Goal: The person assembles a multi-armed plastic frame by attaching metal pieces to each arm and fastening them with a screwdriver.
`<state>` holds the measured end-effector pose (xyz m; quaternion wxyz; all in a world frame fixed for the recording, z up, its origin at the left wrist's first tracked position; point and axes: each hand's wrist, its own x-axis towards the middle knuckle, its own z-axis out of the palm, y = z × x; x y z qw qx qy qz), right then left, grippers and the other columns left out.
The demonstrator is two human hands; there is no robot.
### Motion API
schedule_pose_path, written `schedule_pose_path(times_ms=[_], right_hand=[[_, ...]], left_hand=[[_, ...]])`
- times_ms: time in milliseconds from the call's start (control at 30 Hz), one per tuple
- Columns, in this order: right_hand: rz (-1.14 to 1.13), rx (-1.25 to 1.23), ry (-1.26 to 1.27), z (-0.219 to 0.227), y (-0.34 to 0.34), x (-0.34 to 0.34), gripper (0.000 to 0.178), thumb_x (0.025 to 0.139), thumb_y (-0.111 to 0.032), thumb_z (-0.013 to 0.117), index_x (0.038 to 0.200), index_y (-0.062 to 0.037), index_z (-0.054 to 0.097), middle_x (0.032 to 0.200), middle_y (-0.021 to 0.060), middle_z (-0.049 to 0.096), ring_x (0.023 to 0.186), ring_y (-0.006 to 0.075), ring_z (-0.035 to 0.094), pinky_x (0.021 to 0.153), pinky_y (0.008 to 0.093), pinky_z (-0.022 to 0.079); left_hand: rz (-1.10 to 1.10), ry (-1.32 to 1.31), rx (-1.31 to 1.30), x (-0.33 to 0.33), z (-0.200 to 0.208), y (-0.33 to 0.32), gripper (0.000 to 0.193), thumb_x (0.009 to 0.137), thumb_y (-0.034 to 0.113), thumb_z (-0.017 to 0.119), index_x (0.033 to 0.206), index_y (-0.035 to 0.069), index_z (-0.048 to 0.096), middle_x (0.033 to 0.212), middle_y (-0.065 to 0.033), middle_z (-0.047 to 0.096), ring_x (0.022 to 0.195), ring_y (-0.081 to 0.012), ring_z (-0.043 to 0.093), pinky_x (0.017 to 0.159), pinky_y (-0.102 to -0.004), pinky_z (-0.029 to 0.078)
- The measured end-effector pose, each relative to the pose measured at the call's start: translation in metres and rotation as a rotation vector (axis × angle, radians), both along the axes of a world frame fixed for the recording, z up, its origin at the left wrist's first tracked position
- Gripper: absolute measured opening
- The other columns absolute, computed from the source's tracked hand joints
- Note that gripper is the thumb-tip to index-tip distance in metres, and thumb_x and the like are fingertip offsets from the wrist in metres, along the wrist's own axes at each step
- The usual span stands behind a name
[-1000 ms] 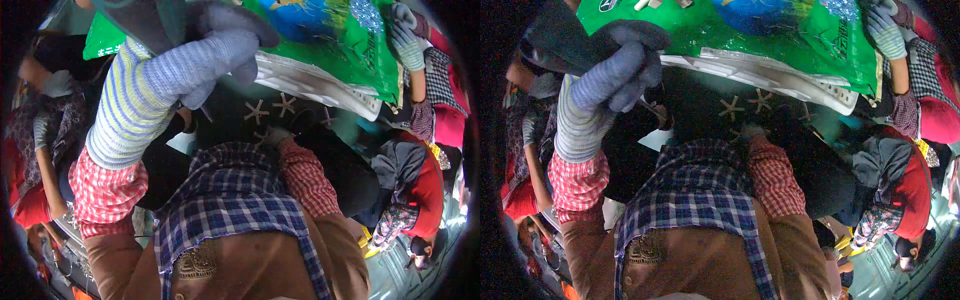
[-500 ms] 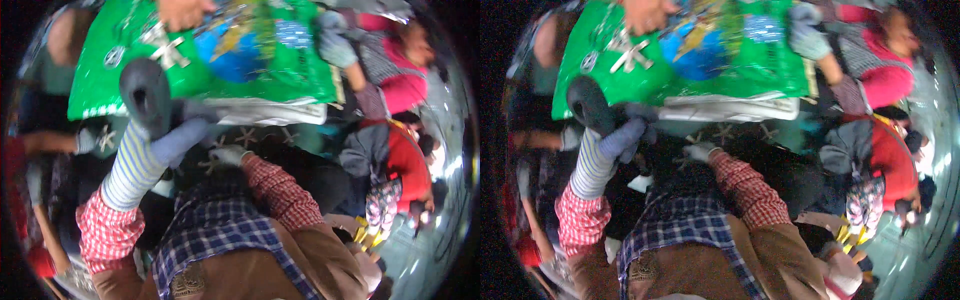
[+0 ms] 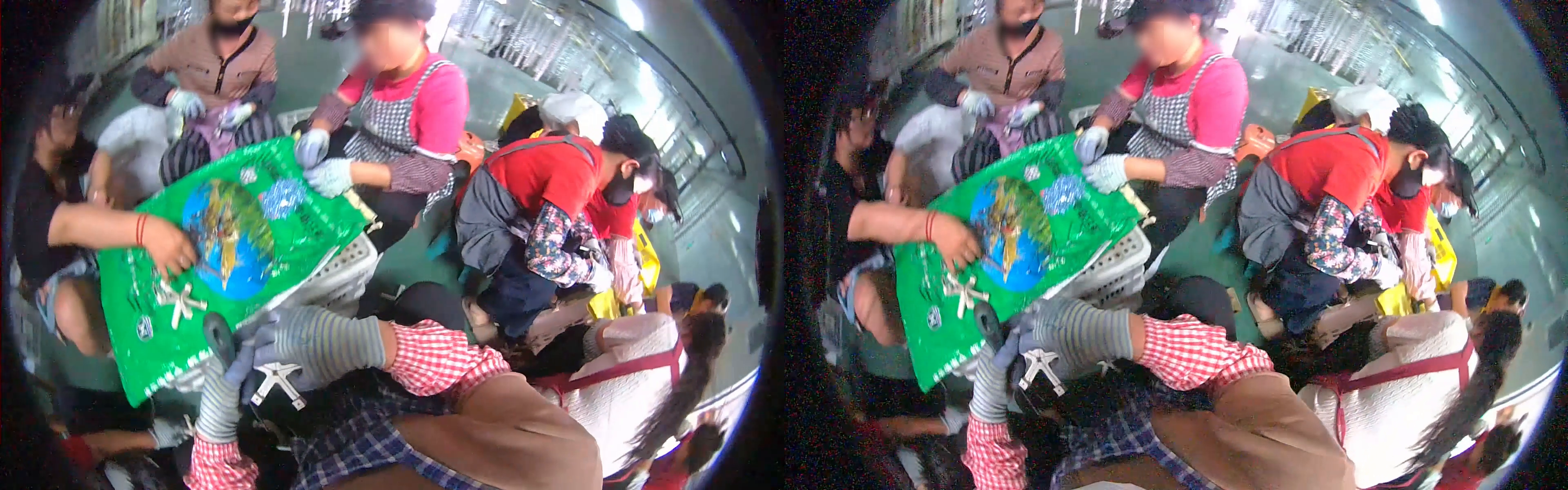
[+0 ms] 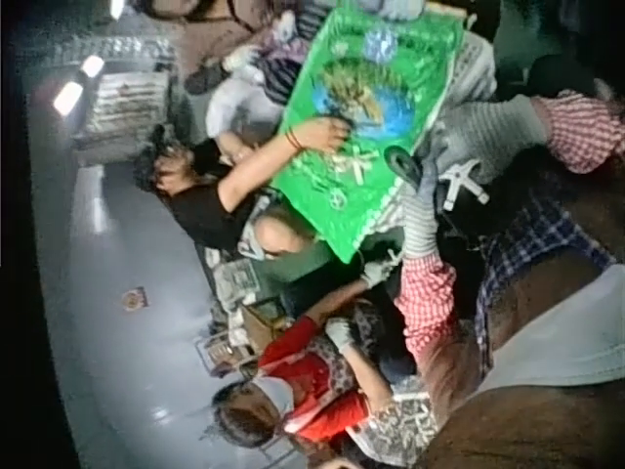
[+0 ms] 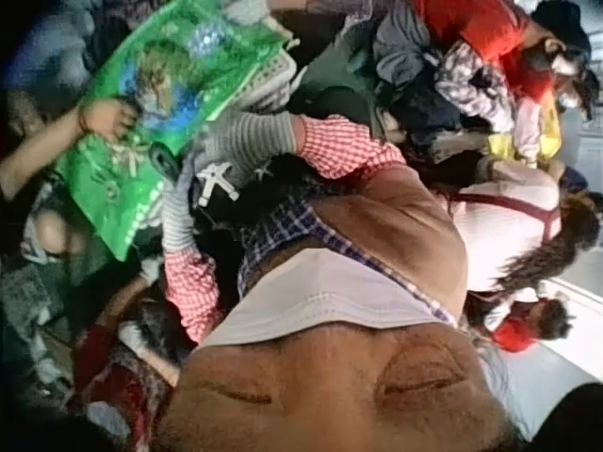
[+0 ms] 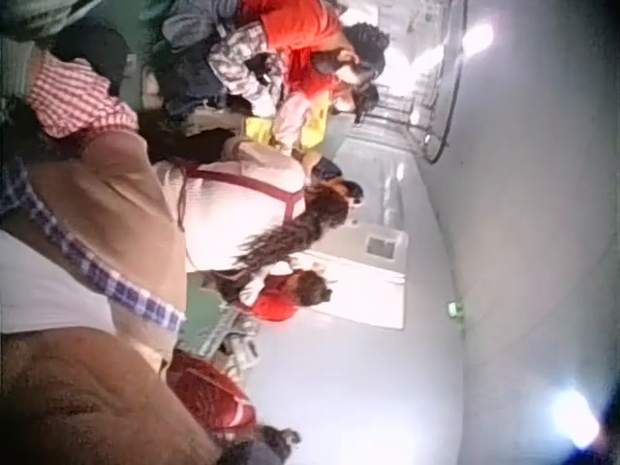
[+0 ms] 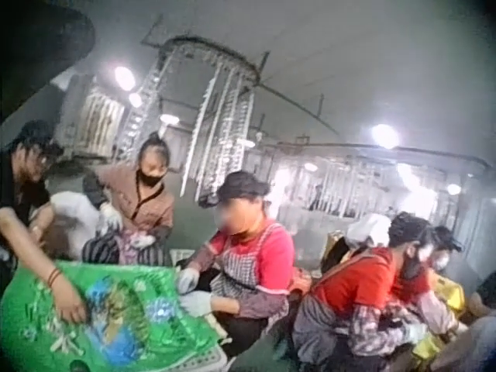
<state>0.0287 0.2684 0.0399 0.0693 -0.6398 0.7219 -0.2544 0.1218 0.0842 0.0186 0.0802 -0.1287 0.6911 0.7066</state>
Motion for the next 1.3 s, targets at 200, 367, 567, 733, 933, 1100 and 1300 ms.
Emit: schedule_pose_path(times_ms=[200,367,567,733,933,1100,1300], right_hand=[[0.0,-0.233,0.151,0.044,0.002,-0.012,0.046,0.068,-0.034,0.069,0.111,-0.0169,0.062,0.118,0.0114,0.058,0.108,0.0333,0.053,0.093,0.0434,0.043],[0.195,-0.892,-0.006,0.109,0.026,-0.029,0.028,0.081,-0.019,0.063,0.105,-0.0059,0.059,0.097,0.0158,0.06,0.092,0.0361,0.058,0.083,0.0484,0.047],[0.563,-1.337,-0.867,0.126,0.059,-0.02,0.018,0.085,-0.014,0.06,0.09,0.0028,0.065,0.081,0.0162,0.062,0.078,0.0299,0.061,0.074,0.0429,0.047],[0.467,-1.416,-0.944,0.087,0.071,-0.046,0.019,0.086,-0.013,0.059,0.094,0.004,0.063,0.084,0.0173,0.062,0.08,0.0296,0.062,0.074,0.042,0.048],[0.469,-1.506,-0.93,0.093,0.078,-0.065,0.021,0.087,-0.01,0.058,0.1,0.0058,0.061,0.09,0.0188,0.062,0.083,0.0292,0.063,0.075,0.0406,0.05],[0.573,-1.556,-0.875,0.072,0.079,-0.064,0.023,0.088,-0.008,0.057,0.104,0.0073,0.059,0.095,0.0201,0.062,0.085,0.0288,0.064,0.075,0.0395,0.051],[0.697,-1.571,-0.788,0.081,0.065,-0.064,0.026,0.089,-0.006,0.056,0.11,0.0091,0.057,0.1,0.0216,0.062,0.089,0.0284,0.065,0.075,0.0381,0.053]], left_hand=[[0.179,0.203,0.289,-0.008,0.018,-0.003,0.033,0.084,0.026,0.065,0.109,0.004,0.058,0.087,-0.0022,0.059,0.074,-0.0087,0.058,0.06,-0.0225,0.047],[0.188,0.346,0.158,-0.028,0.034,-0.009,0.042,0.088,0.025,0.059,0.121,0.001,0.05,0.102,-0.0049,0.057,0.084,-0.0093,0.056,0.071,-0.0259,0.048],[0.274,0.192,0.269,-0.059,0.009,0.003,0.027,0.083,0.03,0.068,0.092,0.006,0.057,0.077,0.0002,0.053,0.068,-0.0089,0.051,0.058,-0.0237,0.042],[0.149,-0.055,0.121,-0.081,-0.017,0.004,0.029,0.081,0.032,0.069,0.09,0.007,0.056,0.071,0.0004,0.053,0.058,-0.0066,0.048,0.05,-0.0203,0.036],[0.091,-0.126,0.123,-0.12,0.004,0.044,0.03,0.081,0.032,0.07,0.09,0.007,0.056,0.071,0.0004,0.053,0.057,-0.0064,0.047,0.049,-0.0202,0.035],[0.079,-0.097,0.107,-0.108,-0.036,0.027,0.03,0.081,0.032,0.07,0.09,0.007,0.056,0.07,0.0004,0.053,0.056,-0.0062,0.047,0.049,-0.0201,0.035],[0.058,-0.037,0.12,-0.115,-0.046,0.029,0.03,0.08,0.032,0.07,0.089,0.007,0.056,0.07,0.0003,0.053,0.055,-0.0059,0.046,0.048,-0.0199,0.034]])
